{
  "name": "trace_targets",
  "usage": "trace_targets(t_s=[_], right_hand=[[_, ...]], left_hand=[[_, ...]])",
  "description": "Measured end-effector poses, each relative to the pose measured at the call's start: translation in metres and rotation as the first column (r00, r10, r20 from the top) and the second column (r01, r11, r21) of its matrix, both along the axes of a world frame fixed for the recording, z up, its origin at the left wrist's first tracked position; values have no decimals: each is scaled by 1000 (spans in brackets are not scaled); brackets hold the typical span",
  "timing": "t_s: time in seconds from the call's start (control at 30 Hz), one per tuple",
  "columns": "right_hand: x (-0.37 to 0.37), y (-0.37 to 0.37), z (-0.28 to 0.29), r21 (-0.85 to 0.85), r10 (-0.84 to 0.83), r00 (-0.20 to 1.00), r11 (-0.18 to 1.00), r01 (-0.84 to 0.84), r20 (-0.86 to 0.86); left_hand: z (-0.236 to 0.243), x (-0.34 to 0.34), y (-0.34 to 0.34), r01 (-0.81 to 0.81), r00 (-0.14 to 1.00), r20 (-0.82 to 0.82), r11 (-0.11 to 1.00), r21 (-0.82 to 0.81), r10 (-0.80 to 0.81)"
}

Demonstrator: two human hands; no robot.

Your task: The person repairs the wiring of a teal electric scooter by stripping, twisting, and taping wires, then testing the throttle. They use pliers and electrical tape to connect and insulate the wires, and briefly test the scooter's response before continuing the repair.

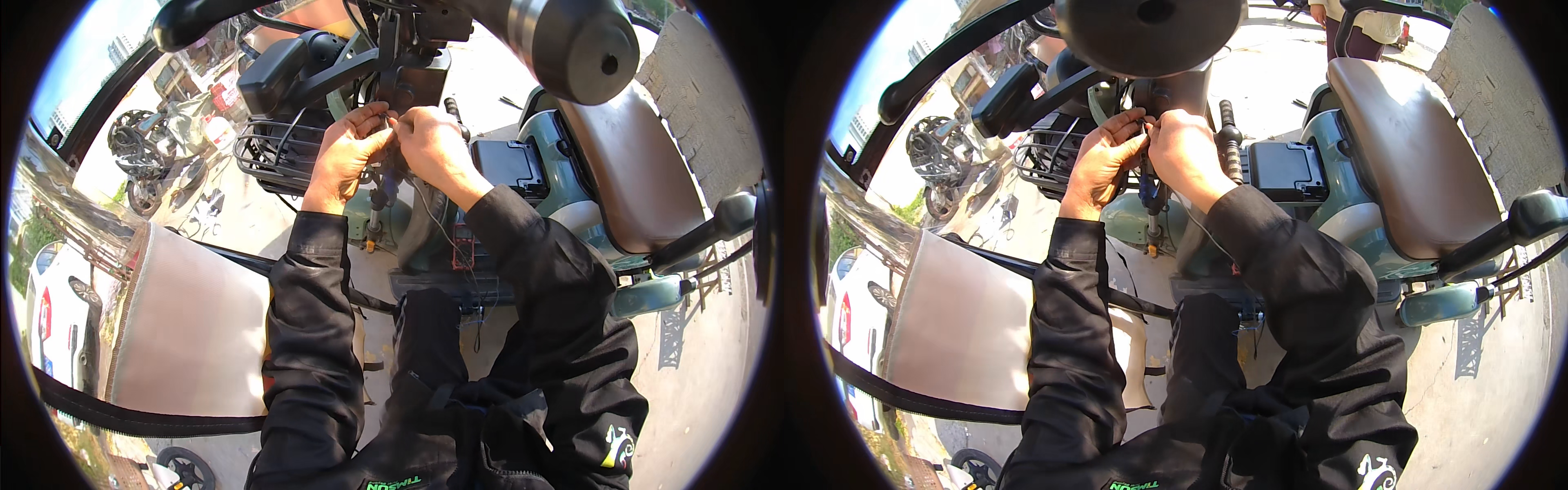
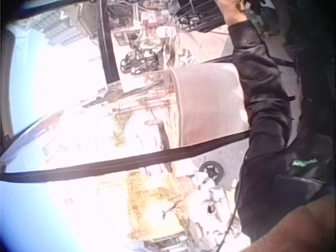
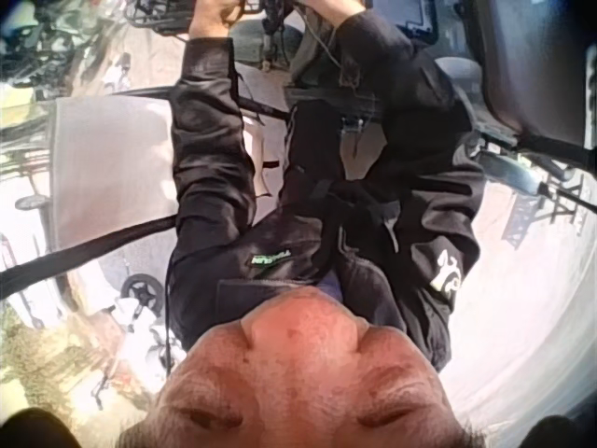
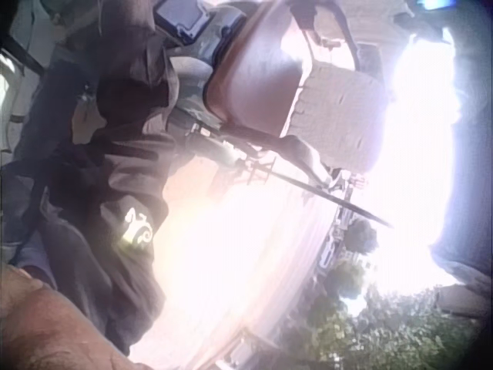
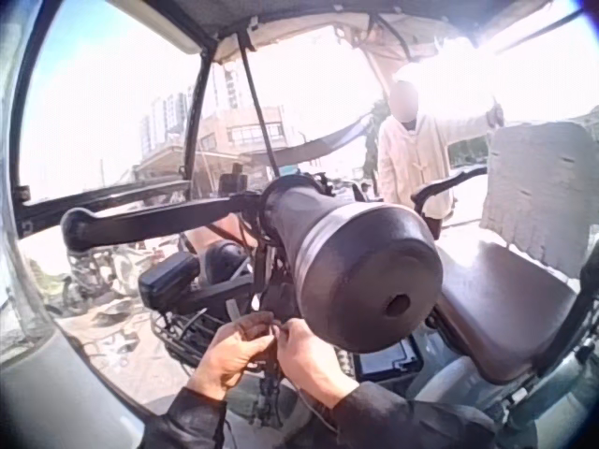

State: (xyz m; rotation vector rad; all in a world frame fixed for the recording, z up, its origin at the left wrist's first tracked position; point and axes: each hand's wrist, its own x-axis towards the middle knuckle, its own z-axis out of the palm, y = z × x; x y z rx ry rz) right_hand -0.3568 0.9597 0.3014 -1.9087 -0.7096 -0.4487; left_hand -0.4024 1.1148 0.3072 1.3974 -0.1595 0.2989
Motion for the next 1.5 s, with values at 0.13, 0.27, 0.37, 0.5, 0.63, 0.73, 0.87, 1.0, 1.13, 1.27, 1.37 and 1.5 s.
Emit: trace_targets(t_s=[0.13,0.27,0.37,0.5,0.63,0.73,0.87,1.0,1.13,1.27,1.37,1.5], right_hand=[[1,0,-2,-2,-1,1000,1000,1,-9],[2,1,-2,-16,-20,999,1000,20,33],[2,3,-3,7,-50,993,999,49,109],[4,3,-2,-51,-43,997,998,46,61],[7,-1,0,-99,-24,998,995,29,58],[8,-1,3,-160,-37,995,986,51,93],[10,1,2,-167,-35,998,985,43,47],[15,-1,-8,-88,23,997,996,-16,68],[14,-14,-21,132,67,998,989,-66,-5],[15,-34,-22,510,-168,977,857,79,131],[36,-65,5,593,-68,987,792,144,-148],[104,-64,71,773,-123,980,602,201,-160]], left_hand=[[0,1,0,9,1000,1,1000,3,-9],[0,1,-1,9,1000,-8,1000,6,-9],[-1,1,-1,17,1000,-3,1000,1,-17],[-2,4,2,28,1000,4,999,20,-28],[-5,5,2,6,1000,21,998,57,-7],[-5,5,1,3,999,32,998,68,-5],[-7,6,3,-21,999,37,993,116,17],[-12,4,7,-13,1000,-1,995,101,13],[-2,6,1,16,1000,7,999,34,-16],[-5,0,-5,-55,998,10,998,28,55],[-11,1,-8,-22,998,49,996,-85,26],[-19,4,-2,-146,989,-21,987,-65,145]])
